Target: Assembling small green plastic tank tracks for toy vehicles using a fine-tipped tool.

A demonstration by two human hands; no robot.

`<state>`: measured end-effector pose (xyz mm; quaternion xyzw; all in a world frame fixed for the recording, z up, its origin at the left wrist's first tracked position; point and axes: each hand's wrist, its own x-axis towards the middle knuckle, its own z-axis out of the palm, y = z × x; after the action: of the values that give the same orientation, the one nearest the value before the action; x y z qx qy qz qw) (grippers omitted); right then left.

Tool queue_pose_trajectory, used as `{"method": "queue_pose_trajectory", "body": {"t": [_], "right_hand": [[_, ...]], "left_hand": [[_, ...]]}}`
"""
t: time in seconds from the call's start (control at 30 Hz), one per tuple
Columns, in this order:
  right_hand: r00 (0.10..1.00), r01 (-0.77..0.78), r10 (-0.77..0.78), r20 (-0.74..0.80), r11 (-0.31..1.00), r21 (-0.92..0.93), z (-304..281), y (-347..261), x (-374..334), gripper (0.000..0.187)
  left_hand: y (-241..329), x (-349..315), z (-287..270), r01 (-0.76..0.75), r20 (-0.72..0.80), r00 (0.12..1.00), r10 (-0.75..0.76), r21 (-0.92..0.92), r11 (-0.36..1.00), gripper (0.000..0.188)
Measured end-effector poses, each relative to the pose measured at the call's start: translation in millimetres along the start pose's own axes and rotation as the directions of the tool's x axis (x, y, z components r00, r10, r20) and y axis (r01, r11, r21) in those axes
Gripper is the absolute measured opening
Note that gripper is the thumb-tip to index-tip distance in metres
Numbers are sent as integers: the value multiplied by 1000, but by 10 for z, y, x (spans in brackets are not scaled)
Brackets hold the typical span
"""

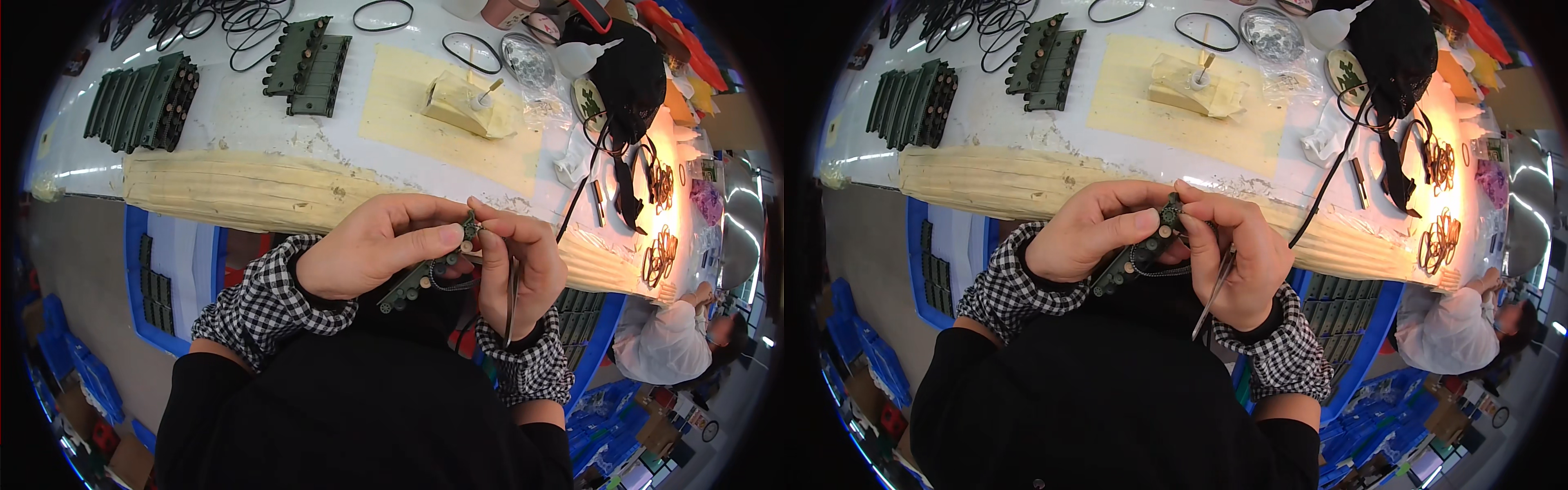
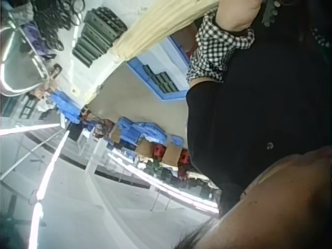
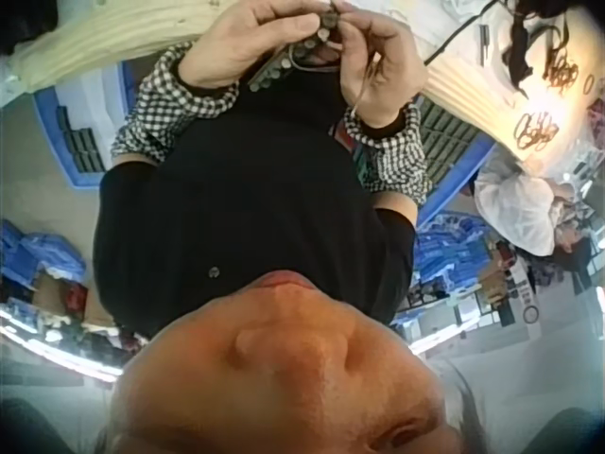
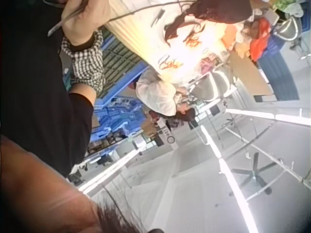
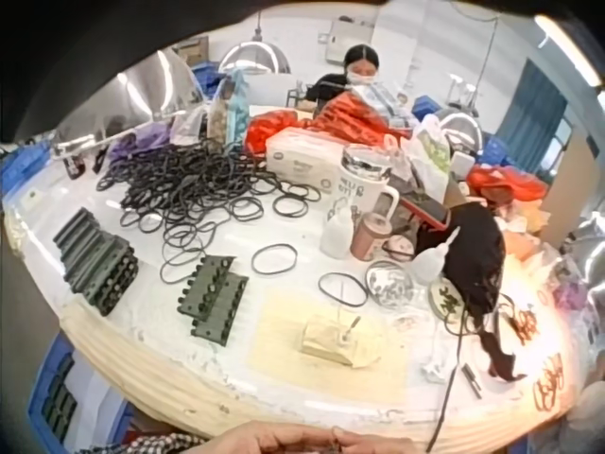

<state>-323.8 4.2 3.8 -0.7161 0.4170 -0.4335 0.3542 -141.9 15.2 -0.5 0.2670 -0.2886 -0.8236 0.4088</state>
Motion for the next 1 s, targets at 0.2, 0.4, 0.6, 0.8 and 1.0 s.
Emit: {"method": "queue_pose_trajectory", "body": {"t": [0.2, 0.4, 0.6, 0.8, 1.0], "right_hand": [[1000, -11, 11, 4, 1000, 19, -32, -28, 67, 7], [991, 123, -118, 56, 988, -91, -85, -25, 142, 7], [999, -4, 2, -40, 999, -53, 1, -60, 51, 7], [999, 20, -23, -38, 995, -101, 34, -54, 60, 8], [987, 159, -154, 42, 974, -163, -34, -53, 153, 9]], "left_hand": [[-1, 7, 1, -32, -8, 999, 32, 10, 999, 38], [-20, 5, 11, -29, 3, 1000, 29, -12, 1000, 38], [-26, -6, 50, -35, -46, 998, 32, -59, 998, 38], [-58, -17, 80, -32, -107, 994, 26, -57, 998, 41], [-65, -10, 69, -111, -124, 985, 119, 73, 991, 41]]}}
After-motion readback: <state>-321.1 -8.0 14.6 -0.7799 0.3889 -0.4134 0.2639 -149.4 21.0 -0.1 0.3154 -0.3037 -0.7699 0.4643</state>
